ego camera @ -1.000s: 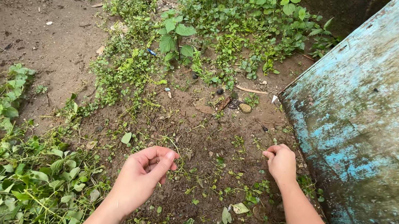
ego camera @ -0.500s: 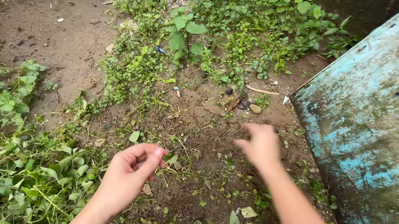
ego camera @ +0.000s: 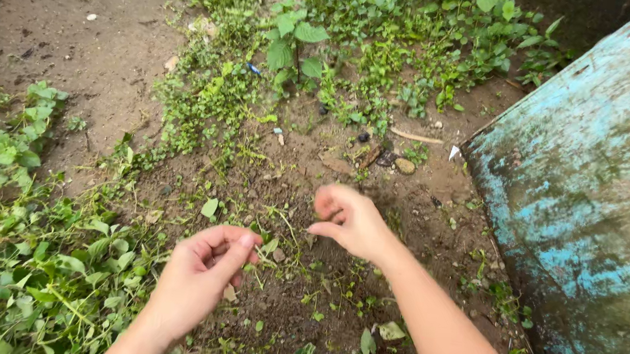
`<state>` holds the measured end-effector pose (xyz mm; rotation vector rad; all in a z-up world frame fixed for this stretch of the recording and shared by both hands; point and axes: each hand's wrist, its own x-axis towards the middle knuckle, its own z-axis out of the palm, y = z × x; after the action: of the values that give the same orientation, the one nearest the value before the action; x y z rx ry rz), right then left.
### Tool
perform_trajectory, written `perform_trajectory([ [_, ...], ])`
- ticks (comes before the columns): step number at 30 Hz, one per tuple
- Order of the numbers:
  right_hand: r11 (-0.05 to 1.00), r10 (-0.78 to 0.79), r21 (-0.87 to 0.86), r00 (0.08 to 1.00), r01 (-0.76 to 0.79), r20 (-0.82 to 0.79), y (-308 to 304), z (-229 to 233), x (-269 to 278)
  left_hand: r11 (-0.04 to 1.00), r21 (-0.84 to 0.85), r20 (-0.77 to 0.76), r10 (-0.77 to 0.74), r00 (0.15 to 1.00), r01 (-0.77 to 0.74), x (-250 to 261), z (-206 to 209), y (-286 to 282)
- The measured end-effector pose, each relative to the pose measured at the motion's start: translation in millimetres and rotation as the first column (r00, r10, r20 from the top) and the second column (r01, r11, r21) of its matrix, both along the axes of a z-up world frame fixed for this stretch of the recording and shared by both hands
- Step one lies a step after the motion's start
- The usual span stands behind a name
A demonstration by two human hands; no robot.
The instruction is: The person pulls weeds from the ground by hand and gathers them into a pile.
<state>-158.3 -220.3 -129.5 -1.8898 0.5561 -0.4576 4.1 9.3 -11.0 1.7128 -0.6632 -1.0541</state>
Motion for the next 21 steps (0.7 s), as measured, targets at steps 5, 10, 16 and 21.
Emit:
perform_trajectory([
  [5,0.847,-0.493,-0.473,0.689,0.242,-0.531,-49,-3,-41,0.993,-0.1,0.034,-0.052,0.998,0.055,6,3,5],
  [10,0.792,-0.568,-0.506,0.715,0.341,-0.407,-77,-109,-69,0.997,-0.057,0.039,-0.044,0.998,0.046,-12,-4,-10],
  [16,0.808,-0.3,-0.579,0.92,0.105,-0.252,-23,-56,-2,0.993,-0.113,0.071,-0.033,0.997,0.041,-15,-2,-17],
  [21,0.891,0.349,-0.335,0.934,-0.307,0.071,104,75,57,0.966,-0.25,-0.009,0.07,0.998,-0.07,-1,8,0],
])
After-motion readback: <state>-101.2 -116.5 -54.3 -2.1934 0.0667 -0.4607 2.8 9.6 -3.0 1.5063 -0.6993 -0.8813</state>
